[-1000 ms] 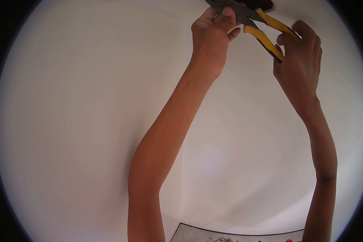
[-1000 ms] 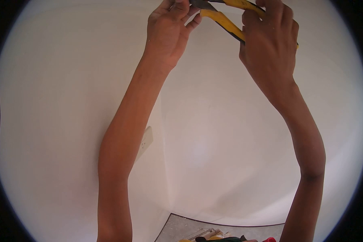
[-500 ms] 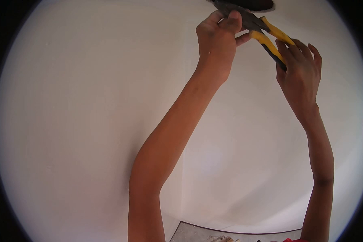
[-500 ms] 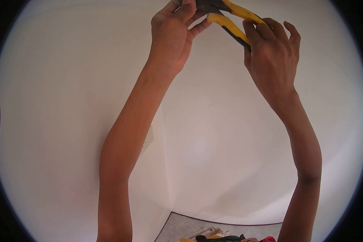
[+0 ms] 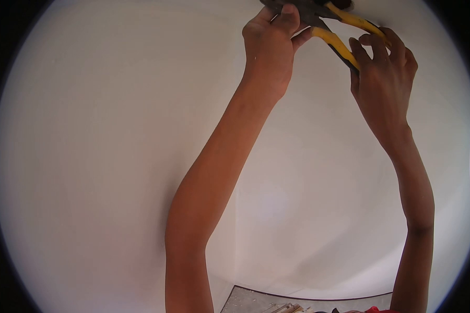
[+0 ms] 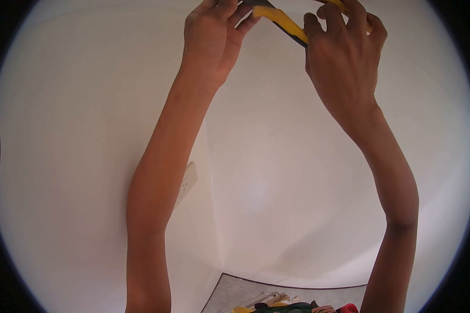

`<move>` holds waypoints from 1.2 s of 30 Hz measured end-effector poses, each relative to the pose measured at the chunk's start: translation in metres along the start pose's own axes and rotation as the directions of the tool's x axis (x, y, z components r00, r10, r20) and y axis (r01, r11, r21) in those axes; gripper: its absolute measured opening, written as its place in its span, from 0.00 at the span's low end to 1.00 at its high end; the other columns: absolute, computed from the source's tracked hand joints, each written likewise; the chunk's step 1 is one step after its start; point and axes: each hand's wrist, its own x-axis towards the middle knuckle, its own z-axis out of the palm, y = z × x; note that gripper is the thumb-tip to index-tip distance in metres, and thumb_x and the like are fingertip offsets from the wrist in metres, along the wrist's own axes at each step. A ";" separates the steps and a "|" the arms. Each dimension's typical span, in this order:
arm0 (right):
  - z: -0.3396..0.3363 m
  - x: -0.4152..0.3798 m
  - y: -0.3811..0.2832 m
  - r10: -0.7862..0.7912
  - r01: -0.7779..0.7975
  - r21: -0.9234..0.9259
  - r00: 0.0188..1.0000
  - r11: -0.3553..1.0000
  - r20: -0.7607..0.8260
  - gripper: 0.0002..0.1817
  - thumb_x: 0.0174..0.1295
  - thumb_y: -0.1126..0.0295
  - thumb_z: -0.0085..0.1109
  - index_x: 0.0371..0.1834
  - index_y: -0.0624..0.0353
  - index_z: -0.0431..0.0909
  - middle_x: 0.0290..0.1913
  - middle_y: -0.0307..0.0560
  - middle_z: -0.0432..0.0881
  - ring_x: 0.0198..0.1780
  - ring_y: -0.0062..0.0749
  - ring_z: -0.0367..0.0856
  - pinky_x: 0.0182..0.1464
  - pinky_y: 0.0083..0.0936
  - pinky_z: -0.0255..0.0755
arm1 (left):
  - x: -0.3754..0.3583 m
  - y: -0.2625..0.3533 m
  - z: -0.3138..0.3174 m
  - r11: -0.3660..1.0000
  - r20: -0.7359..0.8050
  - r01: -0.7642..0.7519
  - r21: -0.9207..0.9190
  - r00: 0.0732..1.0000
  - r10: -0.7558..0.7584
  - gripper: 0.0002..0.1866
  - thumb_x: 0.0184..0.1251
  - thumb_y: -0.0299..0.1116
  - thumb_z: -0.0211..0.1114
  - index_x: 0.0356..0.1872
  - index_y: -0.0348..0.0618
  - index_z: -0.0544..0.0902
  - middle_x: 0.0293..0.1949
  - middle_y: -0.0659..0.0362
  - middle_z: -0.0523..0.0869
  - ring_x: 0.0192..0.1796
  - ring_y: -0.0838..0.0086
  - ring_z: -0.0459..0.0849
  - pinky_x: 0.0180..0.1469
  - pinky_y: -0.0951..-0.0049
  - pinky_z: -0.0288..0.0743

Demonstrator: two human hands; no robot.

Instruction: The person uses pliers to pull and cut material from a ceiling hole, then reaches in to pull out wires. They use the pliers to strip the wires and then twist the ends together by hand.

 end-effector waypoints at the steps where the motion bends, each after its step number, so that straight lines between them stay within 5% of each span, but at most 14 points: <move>1: -0.001 0.002 -0.004 0.007 -0.007 0.019 1.000 1.000 -0.001 0.20 0.47 0.72 0.70 0.47 0.53 0.82 0.48 0.37 0.78 0.61 0.37 0.68 0.58 0.43 0.63 | 0.000 0.004 -0.005 1.000 0.011 -0.002 0.010 1.000 0.002 0.12 0.71 0.39 0.57 0.46 0.41 0.76 0.42 0.59 0.81 0.47 0.74 0.79 0.55 0.71 0.72; 12: 0.006 0.027 -0.007 0.006 0.021 0.198 0.991 0.980 -0.136 0.20 0.41 0.75 0.73 0.41 0.54 0.83 0.39 0.36 0.80 0.51 0.32 0.76 0.48 0.29 0.76 | 0.015 0.021 -0.029 0.999 0.082 -0.033 -0.033 0.996 0.036 0.13 0.69 0.40 0.59 0.45 0.41 0.76 0.43 0.59 0.81 0.48 0.74 0.79 0.58 0.70 0.72; 13: -0.092 0.055 0.012 -0.005 0.032 0.190 0.990 0.981 -0.141 0.20 0.41 0.75 0.73 0.41 0.54 0.83 0.39 0.36 0.80 0.51 0.32 0.76 0.48 0.29 0.76 | -0.019 0.106 0.017 0.998 0.075 -0.037 -0.046 0.996 0.041 0.13 0.69 0.40 0.59 0.45 0.41 0.76 0.42 0.59 0.81 0.48 0.74 0.79 0.57 0.70 0.72; 15: -0.103 0.047 0.009 0.102 -0.103 0.334 0.995 0.937 0.023 0.25 0.41 0.75 0.73 0.48 0.53 0.79 0.39 0.37 0.80 0.49 0.30 0.78 0.45 0.26 0.78 | -0.033 0.109 0.013 0.997 0.065 -0.007 -0.077 0.998 0.012 0.13 0.69 0.40 0.59 0.46 0.41 0.76 0.42 0.59 0.81 0.47 0.74 0.79 0.57 0.71 0.72; 19: -0.131 0.059 -0.010 0.277 -0.258 0.236 0.960 0.937 -0.051 0.32 0.41 0.75 0.73 0.55 0.52 0.73 0.40 0.38 0.80 0.47 0.28 0.80 0.42 0.25 0.80 | -0.040 0.135 0.019 0.997 0.030 -0.008 -0.078 0.999 0.011 0.13 0.70 0.40 0.58 0.45 0.41 0.76 0.40 0.60 0.81 0.46 0.76 0.79 0.55 0.73 0.72; 22: -0.142 0.064 -0.011 0.300 -0.302 0.175 0.953 0.937 0.037 0.36 0.41 0.74 0.73 0.58 0.51 0.70 0.41 0.39 0.80 0.46 0.30 0.82 0.42 0.26 0.80 | -0.045 0.145 0.018 0.997 0.051 -0.020 -0.073 0.998 0.024 0.13 0.70 0.40 0.58 0.45 0.41 0.76 0.40 0.60 0.81 0.46 0.77 0.78 0.54 0.73 0.72; 25: -0.142 0.064 -0.010 0.133 -0.115 0.224 0.989 0.968 -0.064 0.36 0.41 0.75 0.72 0.59 0.51 0.70 0.42 0.39 0.81 0.45 0.30 0.82 0.40 0.26 0.80 | -0.050 0.156 0.019 0.998 0.030 -0.008 -0.055 0.999 0.010 0.13 0.71 0.40 0.57 0.46 0.41 0.76 0.40 0.61 0.81 0.46 0.77 0.78 0.53 0.73 0.71; 30: -0.168 0.072 -0.028 0.281 -0.312 0.279 0.948 0.908 0.147 0.35 0.42 0.78 0.69 0.59 0.51 0.70 0.45 0.38 0.81 0.42 0.31 0.84 0.40 0.25 0.80 | -0.059 0.173 0.024 0.999 0.036 -0.031 -0.017 0.999 0.031 0.14 0.71 0.41 0.57 0.47 0.41 0.76 0.40 0.62 0.81 0.44 0.77 0.77 0.52 0.74 0.70; 36: -0.215 0.028 -0.010 0.262 -0.232 0.356 0.964 0.905 -0.038 0.37 0.39 0.80 0.69 0.58 0.51 0.70 0.41 0.38 0.82 0.37 0.30 0.83 0.37 0.24 0.79 | -0.116 0.181 0.065 0.999 0.019 -0.029 0.039 0.999 0.028 0.15 0.72 0.43 0.55 0.48 0.42 0.76 0.41 0.63 0.81 0.42 0.80 0.76 0.49 0.77 0.68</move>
